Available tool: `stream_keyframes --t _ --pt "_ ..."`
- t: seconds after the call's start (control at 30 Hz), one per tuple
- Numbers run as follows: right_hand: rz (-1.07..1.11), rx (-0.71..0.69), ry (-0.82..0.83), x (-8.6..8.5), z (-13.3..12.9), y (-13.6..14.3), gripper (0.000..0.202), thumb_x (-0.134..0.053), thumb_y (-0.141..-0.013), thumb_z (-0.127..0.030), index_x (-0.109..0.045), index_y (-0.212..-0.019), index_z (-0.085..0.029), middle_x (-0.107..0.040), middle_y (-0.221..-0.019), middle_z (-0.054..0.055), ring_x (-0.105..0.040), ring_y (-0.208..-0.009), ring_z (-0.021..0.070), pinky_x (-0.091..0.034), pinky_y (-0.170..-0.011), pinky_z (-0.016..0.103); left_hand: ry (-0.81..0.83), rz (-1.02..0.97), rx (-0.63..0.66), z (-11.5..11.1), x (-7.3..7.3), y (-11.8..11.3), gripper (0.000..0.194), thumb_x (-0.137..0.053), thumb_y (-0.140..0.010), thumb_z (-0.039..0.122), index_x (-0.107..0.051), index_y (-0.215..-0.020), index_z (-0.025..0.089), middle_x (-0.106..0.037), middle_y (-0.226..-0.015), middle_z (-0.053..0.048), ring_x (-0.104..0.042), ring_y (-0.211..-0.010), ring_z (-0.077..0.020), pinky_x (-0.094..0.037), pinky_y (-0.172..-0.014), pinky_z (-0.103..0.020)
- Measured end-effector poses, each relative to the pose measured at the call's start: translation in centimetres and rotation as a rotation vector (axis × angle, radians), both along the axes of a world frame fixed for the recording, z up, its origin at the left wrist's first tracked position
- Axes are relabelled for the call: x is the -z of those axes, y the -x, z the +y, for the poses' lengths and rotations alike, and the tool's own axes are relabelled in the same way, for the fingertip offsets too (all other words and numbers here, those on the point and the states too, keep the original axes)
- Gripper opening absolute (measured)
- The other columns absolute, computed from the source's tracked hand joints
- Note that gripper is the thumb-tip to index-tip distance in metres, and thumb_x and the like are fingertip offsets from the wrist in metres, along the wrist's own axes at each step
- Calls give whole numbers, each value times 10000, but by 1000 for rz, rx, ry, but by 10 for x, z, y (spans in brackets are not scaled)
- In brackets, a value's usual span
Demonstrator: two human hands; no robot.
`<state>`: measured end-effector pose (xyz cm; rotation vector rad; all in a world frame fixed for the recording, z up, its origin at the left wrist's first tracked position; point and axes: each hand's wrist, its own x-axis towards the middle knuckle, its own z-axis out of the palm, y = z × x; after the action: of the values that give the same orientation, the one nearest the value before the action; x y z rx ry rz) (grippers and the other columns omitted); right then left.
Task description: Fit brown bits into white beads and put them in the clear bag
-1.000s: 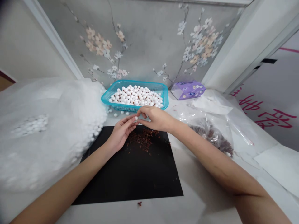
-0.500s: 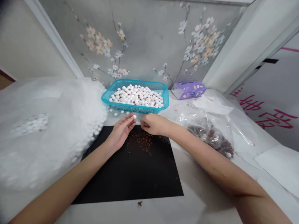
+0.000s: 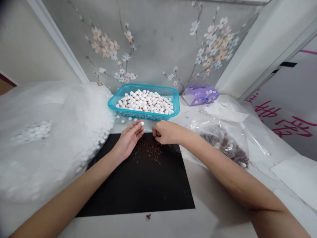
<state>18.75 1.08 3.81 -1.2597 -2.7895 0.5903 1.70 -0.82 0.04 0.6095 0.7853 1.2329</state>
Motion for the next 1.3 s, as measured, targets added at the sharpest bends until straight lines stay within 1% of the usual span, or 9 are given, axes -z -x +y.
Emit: stream_keyframes --t 0.17,0.27,0.4,0.53,0.7,0.9,1.07,1.17,1.3 --pt "41 10 -69 -2 -1 2 128 -504 -726 -112 -611 -758 -174 -615 -718 21 -518 -633 127 -323 -552 212 -4 15 -1 0 -1 -1 158 -707 -663 165 -665 -816 159 -640 -765 25 -591 -698 -57 -460 -677 -170" --pt "199 59 -161 -6 0 3 93 -517 -759 -153 -603 -790 -171 -591 -739 18 -516 -658 125 -337 -582 215 6 36 1 -1 -3 -1 165 -710 -662 172 -666 -821 165 -662 -779 15 -598 -706 -63 -458 -689 -177" --pt "398 163 -231 -8 3 3 76 -541 -778 -210 -595 -795 -160 -568 -734 14 -466 -586 99 -344 -555 214 4 53 34 -1 -4 -1 142 -698 -679 184 -684 -817 154 -675 -777 3 -604 -720 -64 -454 -703 -163" --pt "545 231 -154 -6 4 5 89 -521 -787 -229 -567 -768 -156 -579 -737 19 -463 -549 94 -358 -503 211 -6 57 33 -1 -4 0 117 -687 -696 199 -687 -807 163 -677 -771 7 -610 -719 -64 -462 -688 -155" --pt "632 274 -87 -5 1 8 90 -517 -779 -235 -550 -763 -153 -601 -766 24 -480 -514 81 -379 -483 210 13 71 39 -1 -5 0 147 -691 -699 197 -675 -841 164 -693 -806 -11 -624 -715 -68 -473 -666 -152" --pt "588 297 -80 -6 1 7 97 -548 -748 -242 -579 -732 -151 -611 -718 15 -453 -464 66 -364 -457 203 14 71 53 -1 -5 0 128 -697 -692 204 -690 -810 156 -694 -797 -11 -620 -707 -67 -472 -664 -147" --pt "620 289 -57 -6 2 7 84 -535 -757 -229 -566 -736 -154 -612 -756 32 -522 -589 108 -424 -535 227 22 67 47 -1 -5 0 121 -692 -698 214 -689 -804 159 -692 -799 -14 -620 -699 -67 -470 -655 -151" --pt "671 283 -37 -8 1 8 89 -520 -772 -236 -555 -745 -158 -601 -763 35 -543 -663 125 -432 -533 221 29 76 39 -1 -5 0 126 -693 -698 223 -685 -804 156 -692 -797 -21 -620 -690 -71 -472 -652 -159" --pt "652 306 70 -9 0 9 108 -524 -774 -254 -545 -738 -154 -586 -735 18 -488 -519 77 -390 -441 198 19 69 54 -1 -4 0 140 -695 -698 226 -683 -819 158 -689 -809 -17 -613 -682 -62 -474 -641 -148"
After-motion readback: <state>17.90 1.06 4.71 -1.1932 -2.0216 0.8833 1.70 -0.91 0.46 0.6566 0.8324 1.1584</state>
